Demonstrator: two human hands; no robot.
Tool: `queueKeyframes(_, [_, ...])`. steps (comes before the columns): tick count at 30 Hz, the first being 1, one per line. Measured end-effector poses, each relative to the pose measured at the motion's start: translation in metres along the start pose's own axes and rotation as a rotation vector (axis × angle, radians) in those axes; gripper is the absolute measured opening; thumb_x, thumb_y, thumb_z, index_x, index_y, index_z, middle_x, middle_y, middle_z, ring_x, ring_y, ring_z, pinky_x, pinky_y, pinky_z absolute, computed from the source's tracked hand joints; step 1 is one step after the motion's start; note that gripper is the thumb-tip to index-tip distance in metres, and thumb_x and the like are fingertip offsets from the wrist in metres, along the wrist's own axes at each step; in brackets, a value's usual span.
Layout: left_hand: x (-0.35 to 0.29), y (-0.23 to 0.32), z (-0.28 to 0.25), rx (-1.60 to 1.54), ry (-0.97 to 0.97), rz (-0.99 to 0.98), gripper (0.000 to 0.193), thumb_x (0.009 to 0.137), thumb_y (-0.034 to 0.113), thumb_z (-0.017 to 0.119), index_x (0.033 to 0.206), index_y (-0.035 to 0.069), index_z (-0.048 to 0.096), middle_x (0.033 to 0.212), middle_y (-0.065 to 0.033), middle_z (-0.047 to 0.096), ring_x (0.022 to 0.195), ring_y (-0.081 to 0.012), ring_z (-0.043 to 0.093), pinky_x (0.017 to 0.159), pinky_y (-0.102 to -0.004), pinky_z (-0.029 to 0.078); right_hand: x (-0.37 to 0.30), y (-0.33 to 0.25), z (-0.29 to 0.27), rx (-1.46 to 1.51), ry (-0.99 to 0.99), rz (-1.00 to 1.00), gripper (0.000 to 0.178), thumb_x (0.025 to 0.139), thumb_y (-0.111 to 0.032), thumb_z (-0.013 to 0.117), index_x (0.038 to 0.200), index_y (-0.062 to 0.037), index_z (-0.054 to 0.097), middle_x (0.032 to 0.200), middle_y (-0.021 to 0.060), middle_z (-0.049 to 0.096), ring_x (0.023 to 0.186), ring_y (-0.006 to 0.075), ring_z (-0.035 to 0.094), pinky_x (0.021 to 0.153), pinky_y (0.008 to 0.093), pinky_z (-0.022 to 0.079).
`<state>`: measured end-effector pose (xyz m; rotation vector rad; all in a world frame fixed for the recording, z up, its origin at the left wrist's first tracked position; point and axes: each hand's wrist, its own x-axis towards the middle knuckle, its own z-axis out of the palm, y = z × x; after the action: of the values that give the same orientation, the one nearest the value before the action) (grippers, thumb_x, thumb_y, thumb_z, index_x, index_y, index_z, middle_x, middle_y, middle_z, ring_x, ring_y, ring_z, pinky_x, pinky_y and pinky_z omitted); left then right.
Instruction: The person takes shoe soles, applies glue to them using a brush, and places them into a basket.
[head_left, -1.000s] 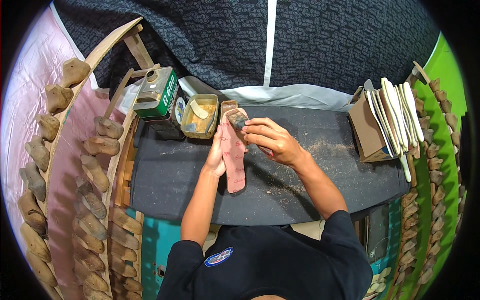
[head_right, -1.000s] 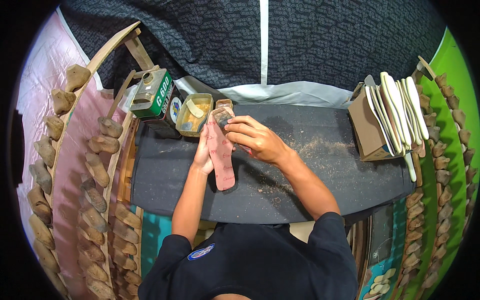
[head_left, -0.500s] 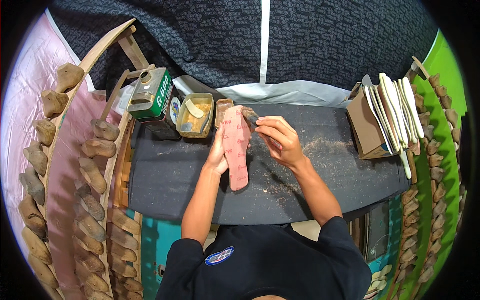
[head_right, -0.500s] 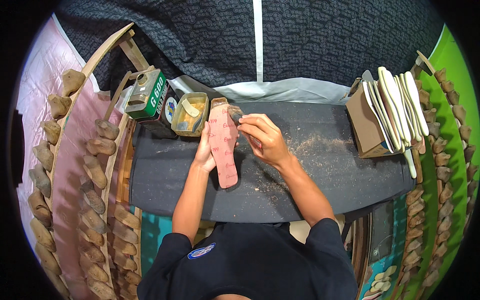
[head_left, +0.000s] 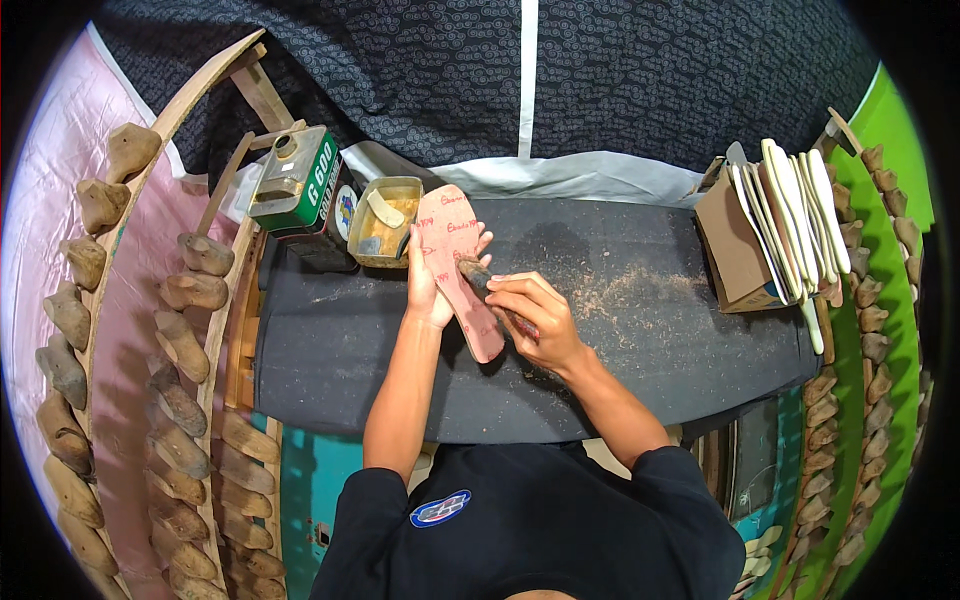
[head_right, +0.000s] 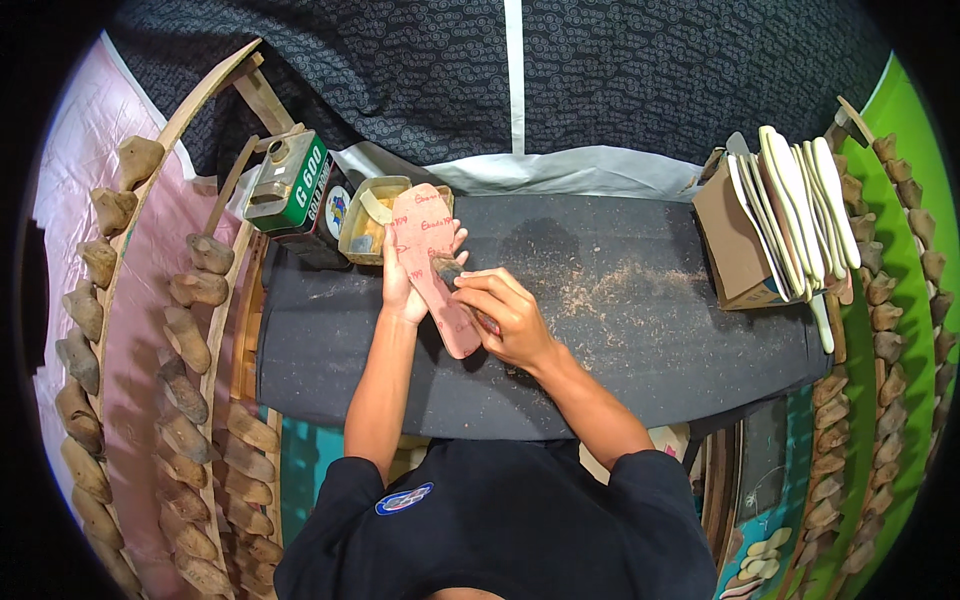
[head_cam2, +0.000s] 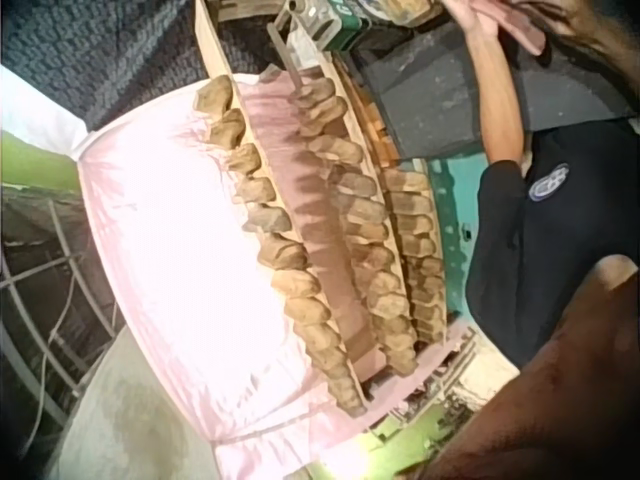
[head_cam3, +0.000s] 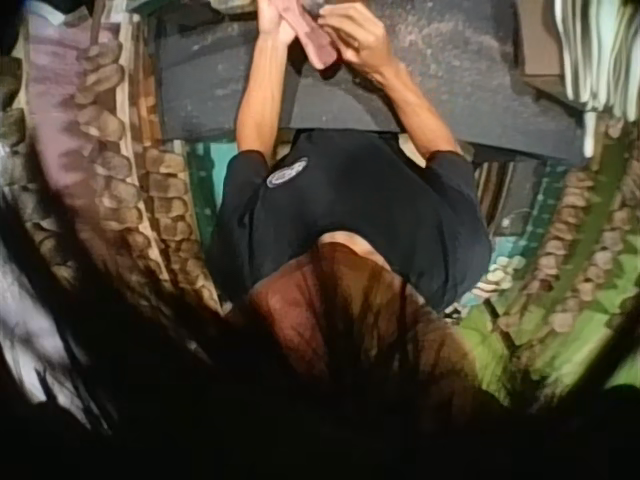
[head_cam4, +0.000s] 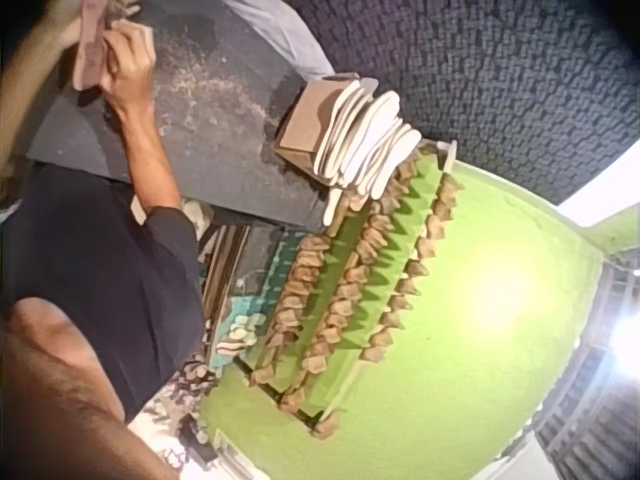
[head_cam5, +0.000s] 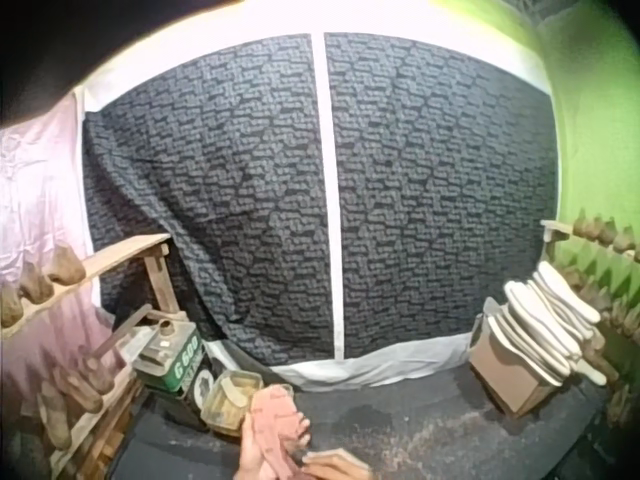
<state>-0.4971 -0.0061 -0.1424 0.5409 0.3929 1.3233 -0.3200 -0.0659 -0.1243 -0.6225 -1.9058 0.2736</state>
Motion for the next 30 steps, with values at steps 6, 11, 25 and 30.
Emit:
queueKeyframes(6, [0.003, 0.006, -0.010, -0.135, -0.039, 0.014, 0.079, 0.097, 0.065, 0.031, 0.140, -0.001, 0.040, 0.125, -0.0214, 0.057, 0.105, -0.0327, 0.062, 0.089, -0.0439, 0.054, -0.012, -0.014, -0.007, 0.062, -0.073, 0.027, 0.031, 0.068, 0.008, 0.073, 0.098, -0.0015, 0.068, 0.105, 0.0118, 0.067, 0.099, 0.0302, 0.065, 0.082, 0.0369, 0.054])
queueKeyframes(11, [0.006, 0.019, -0.006, -0.519, -0.170, -0.003, 0.079, 0.096, 0.063, 0.036, 0.138, -0.004, 0.040, 0.122, -0.0208, 0.055, 0.093, -0.0290, 0.057, 0.075, -0.0389, 0.052, -0.045, -0.022, -0.009, 0.115, -0.116, 0.014, 0.025, 0.075, 0.005, 0.074, 0.098, -0.0005, 0.067, 0.104, 0.0117, 0.068, 0.098, 0.0294, 0.065, 0.082, 0.0364, 0.054])
queueKeyframes(25, [0.004, 0.010, 0.006, -0.019, -0.144, -0.123, 0.080, 0.096, 0.068, 0.023, 0.142, 0.005, 0.041, 0.128, -0.0189, 0.058, 0.103, -0.0296, 0.064, 0.085, -0.0464, 0.056, 0.011, -0.009, -0.062, 0.129, 0.250, 0.132, 0.017, 0.081, 0.010, 0.066, 0.097, 0.0026, 0.068, 0.103, 0.0156, 0.069, 0.096, 0.0244, 0.067, 0.079, 0.0301, 0.055])
queueKeyframes(30, [0.003, -0.007, 0.020, 0.030, -0.223, -0.178, 0.071, 0.099, 0.061, 0.024, 0.140, 0.007, 0.044, 0.127, -0.0165, 0.059, 0.105, -0.0289, 0.063, 0.087, -0.0464, 0.055, 0.060, 0.004, -0.051, -0.080, 0.187, -0.056, 0.021, 0.078, 0.007, 0.069, 0.097, -0.0002, 0.068, 0.102, 0.0139, 0.069, 0.094, 0.0291, 0.067, 0.081, 0.0354, 0.054])
